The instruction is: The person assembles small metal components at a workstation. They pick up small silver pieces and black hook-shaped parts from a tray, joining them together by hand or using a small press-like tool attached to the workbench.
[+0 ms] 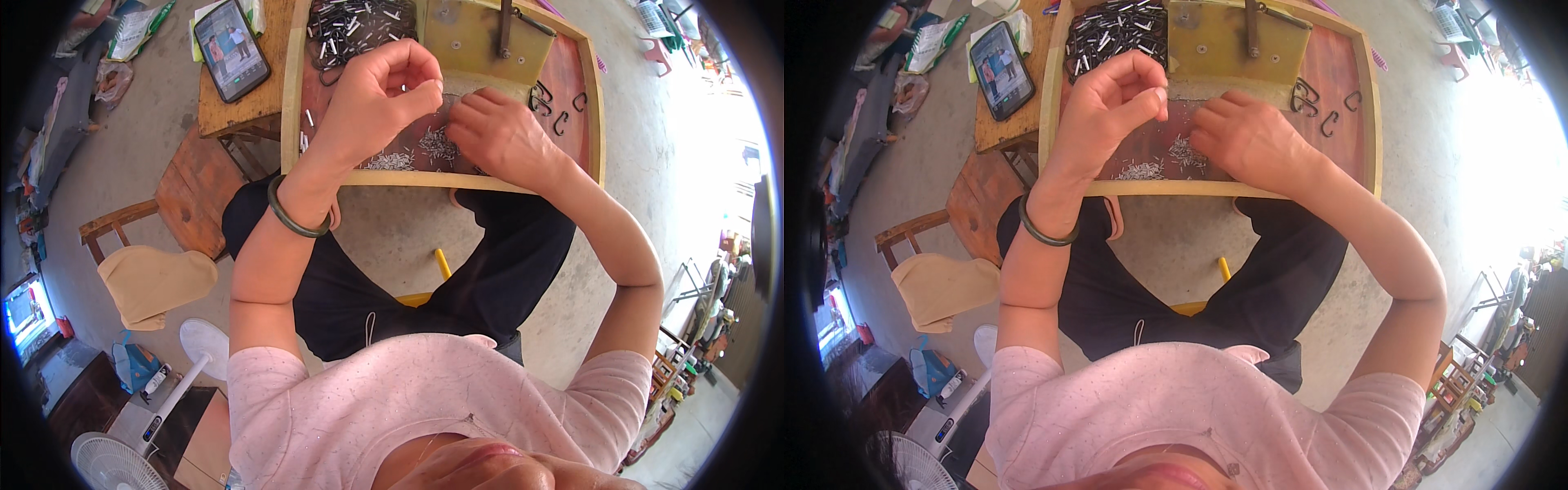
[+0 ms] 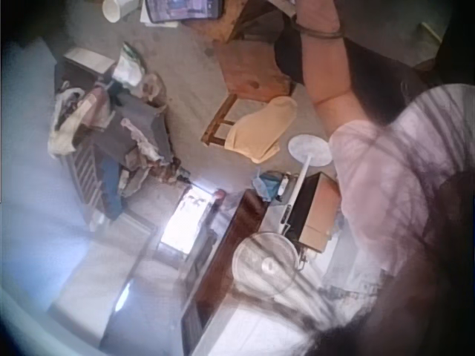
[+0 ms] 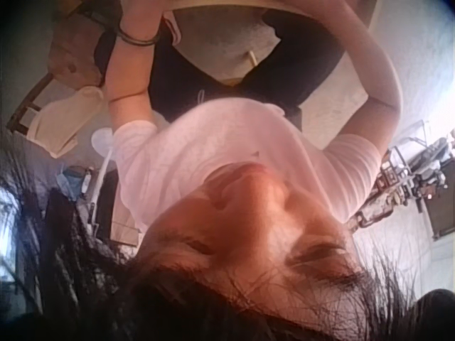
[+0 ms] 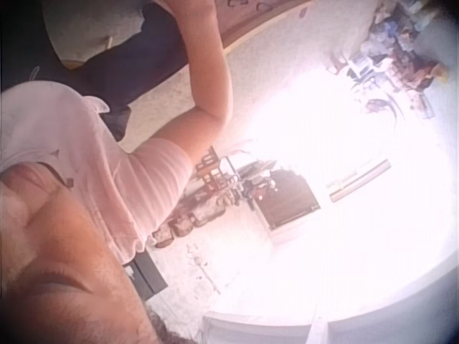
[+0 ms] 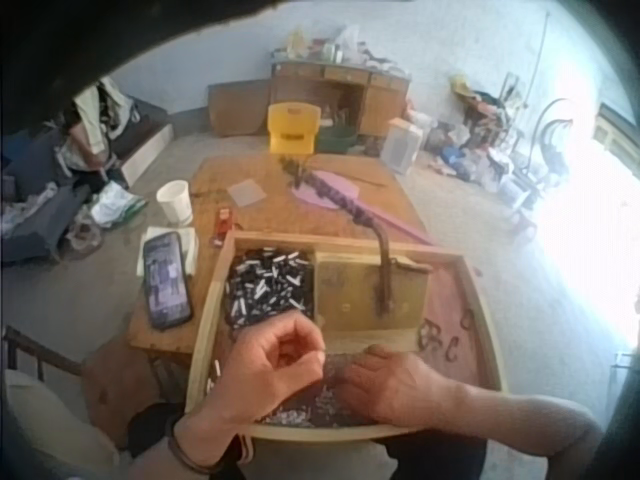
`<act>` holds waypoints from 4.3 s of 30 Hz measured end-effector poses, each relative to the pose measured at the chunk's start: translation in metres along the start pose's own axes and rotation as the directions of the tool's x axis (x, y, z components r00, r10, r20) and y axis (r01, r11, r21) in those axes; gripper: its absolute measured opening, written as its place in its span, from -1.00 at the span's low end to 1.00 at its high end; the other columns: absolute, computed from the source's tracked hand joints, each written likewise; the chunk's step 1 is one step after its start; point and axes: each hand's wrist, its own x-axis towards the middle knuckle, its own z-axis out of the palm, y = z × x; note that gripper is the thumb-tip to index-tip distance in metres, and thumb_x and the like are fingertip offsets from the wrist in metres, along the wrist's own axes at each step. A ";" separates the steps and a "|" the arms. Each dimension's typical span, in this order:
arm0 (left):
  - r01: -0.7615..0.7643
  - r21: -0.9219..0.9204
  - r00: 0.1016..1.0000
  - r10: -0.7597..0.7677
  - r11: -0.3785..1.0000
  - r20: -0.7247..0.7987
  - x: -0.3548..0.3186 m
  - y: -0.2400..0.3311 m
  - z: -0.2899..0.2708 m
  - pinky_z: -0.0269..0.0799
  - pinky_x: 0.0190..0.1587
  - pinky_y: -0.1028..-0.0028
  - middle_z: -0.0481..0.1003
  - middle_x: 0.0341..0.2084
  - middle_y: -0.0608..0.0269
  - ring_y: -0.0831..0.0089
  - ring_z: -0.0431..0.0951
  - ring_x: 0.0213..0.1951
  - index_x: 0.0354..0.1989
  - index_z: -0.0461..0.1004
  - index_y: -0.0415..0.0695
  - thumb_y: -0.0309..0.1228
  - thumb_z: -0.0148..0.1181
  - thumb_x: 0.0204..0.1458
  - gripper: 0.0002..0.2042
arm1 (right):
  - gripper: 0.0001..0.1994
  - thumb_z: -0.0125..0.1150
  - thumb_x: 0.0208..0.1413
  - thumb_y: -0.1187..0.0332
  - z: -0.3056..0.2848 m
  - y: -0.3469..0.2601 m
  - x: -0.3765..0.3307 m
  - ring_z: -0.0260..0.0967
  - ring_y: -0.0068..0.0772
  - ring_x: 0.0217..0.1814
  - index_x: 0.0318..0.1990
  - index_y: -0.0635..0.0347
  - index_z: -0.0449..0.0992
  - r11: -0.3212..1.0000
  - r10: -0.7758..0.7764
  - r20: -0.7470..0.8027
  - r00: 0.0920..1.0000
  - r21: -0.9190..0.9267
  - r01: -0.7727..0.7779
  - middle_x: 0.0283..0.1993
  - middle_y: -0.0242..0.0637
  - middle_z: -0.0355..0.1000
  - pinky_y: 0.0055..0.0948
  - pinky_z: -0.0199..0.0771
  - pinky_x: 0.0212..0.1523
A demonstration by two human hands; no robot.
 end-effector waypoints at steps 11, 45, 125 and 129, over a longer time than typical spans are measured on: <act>-0.137 0.385 0.983 0.078 0.913 0.166 -0.006 0.009 0.007 0.45 -0.33 0.57 0.55 -0.40 0.41 0.65 0.53 -0.39 -0.25 0.53 -0.17 -0.48 0.28 0.08 -0.90 | -0.86 0.15 0.28 0.38 -0.029 0.003 -0.005 0.36 -0.62 -0.29 -0.21 0.28 0.53 -0.197 0.482 0.427 0.765 0.904 -0.380 -0.33 -0.43 0.45 -0.53 0.40 -0.20; -0.321 0.293 0.947 0.310 0.900 0.087 -0.004 0.010 0.008 0.49 -0.26 0.60 0.55 -0.35 0.32 0.57 0.56 -0.29 -0.25 0.64 -0.23 -0.68 0.37 0.02 -0.86 | -0.87 0.24 0.25 0.38 -0.041 -0.005 0.011 0.38 -0.71 -0.40 -0.20 0.25 0.62 -0.265 0.621 0.423 0.660 0.906 -0.331 -0.43 -0.50 0.46 -0.60 0.32 -0.40; 0.205 0.148 0.949 -0.234 0.967 0.213 0.050 0.018 -0.004 0.45 -0.26 0.65 0.59 -0.37 0.38 0.66 0.55 -0.35 -0.18 0.63 -0.13 -0.13 0.23 0.31 -0.71 | -0.72 0.40 -0.18 0.46 -0.037 0.049 0.004 0.49 -0.38 -0.49 -0.22 0.07 0.58 0.981 0.052 -0.549 0.834 -0.127 -0.144 -0.40 -0.43 0.51 -0.41 0.41 -0.56; 0.297 0.016 0.939 -0.295 0.955 0.176 0.055 0.021 -0.014 0.45 -0.29 0.69 0.59 -0.35 0.38 0.67 0.53 -0.36 -0.18 0.63 -0.14 -0.21 0.28 0.28 -0.77 | -0.69 0.41 -0.17 0.44 -0.027 0.065 0.015 0.50 -0.36 -0.47 -0.18 0.05 0.58 0.977 0.004 -0.562 0.827 -0.173 -0.123 -0.38 -0.45 0.52 -0.41 0.44 -0.54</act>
